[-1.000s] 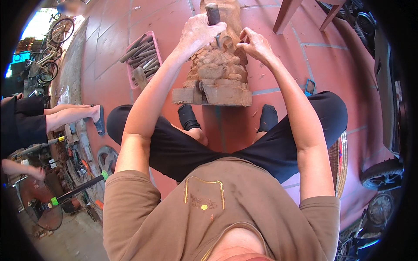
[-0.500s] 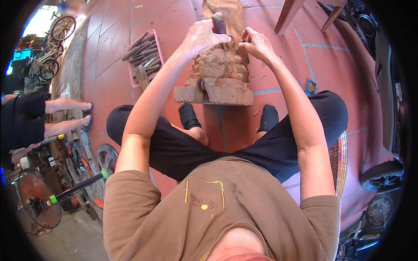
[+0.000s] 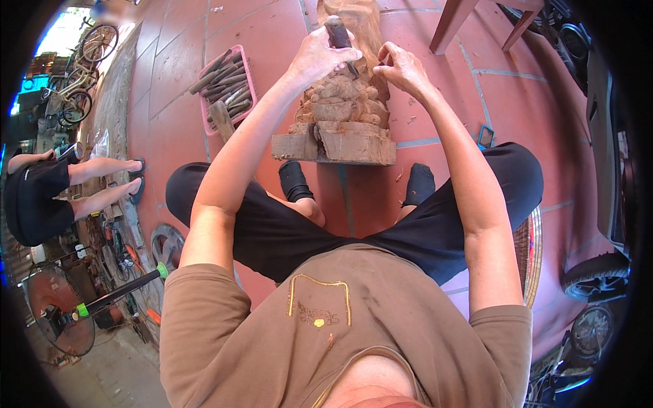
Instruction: The person carves a wooden sculpture using a chisel and mallet, focusing on shaping the lower section of the piece. They repeatedly strike the chisel to remove wood and refine the surface details.
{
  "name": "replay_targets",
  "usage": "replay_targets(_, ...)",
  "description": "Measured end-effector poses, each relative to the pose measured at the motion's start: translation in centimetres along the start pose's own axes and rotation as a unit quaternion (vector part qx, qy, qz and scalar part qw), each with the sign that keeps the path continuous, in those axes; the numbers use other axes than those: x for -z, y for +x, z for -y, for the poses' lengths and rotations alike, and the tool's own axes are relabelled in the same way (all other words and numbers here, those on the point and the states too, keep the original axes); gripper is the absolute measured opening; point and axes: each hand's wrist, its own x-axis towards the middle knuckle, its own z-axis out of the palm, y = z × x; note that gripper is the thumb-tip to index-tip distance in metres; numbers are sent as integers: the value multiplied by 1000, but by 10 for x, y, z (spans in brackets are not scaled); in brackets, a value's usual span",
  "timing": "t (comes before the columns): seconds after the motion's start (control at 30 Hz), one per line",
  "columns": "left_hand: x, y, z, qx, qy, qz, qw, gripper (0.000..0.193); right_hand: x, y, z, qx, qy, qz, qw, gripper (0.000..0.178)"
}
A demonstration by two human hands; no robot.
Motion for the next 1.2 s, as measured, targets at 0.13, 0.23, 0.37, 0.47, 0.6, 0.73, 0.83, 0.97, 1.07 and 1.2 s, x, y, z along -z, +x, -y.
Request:
replay_targets(0.13, 6, 2, 3, -5, 18, 7, 1000, 27, 1, 0, 3, 1, -2, 8, 1000, 34)
replay_targets(0.23, 4, 1, 6, -37, 99, -16, 994, 32, 1, 0, 4, 0, 2, 13, 1000, 33)
replay_targets(0.37, -6, -5, -1, -143, 278, -38, 949, 25, 1, -1, 2, -1, 3, 10, 1000, 33)
replay_targets(0.47, -10, -7, 2, -173, 278, -46, 944, 29, 1, -1, 2, 1, 7, 6, 1000, 32)
replay_targets(0.6, -9, -7, 1, -86, 232, -46, 968, 29, 6, -4, 9, -25, 10, 35, 999, 35)
replay_targets(0.73, -13, -7, -2, -118, 276, -74, 951, 27, 4, -7, 7, -16, 13, 16, 1000, 34)
replay_targets(0.83, -11, -3, 2, -112, 242, -84, 960, 28, 1, -7, 5, 9, 24, -6, 1000, 32)
replay_targets(0.97, -9, -1, -5, -103, 272, -86, 953, 29, -1, -6, 5, 2, 22, -11, 1000, 31)
replay_targets(1.07, -3, 0, -10, -100, 244, -101, 959, 29, 1, -6, 2, -1, 25, -7, 1000, 31)
replay_targets(1.2, 2, -2, 2, -105, 249, -97, 958, 26, 2, -5, 6, -5, 19, 5, 1000, 30)
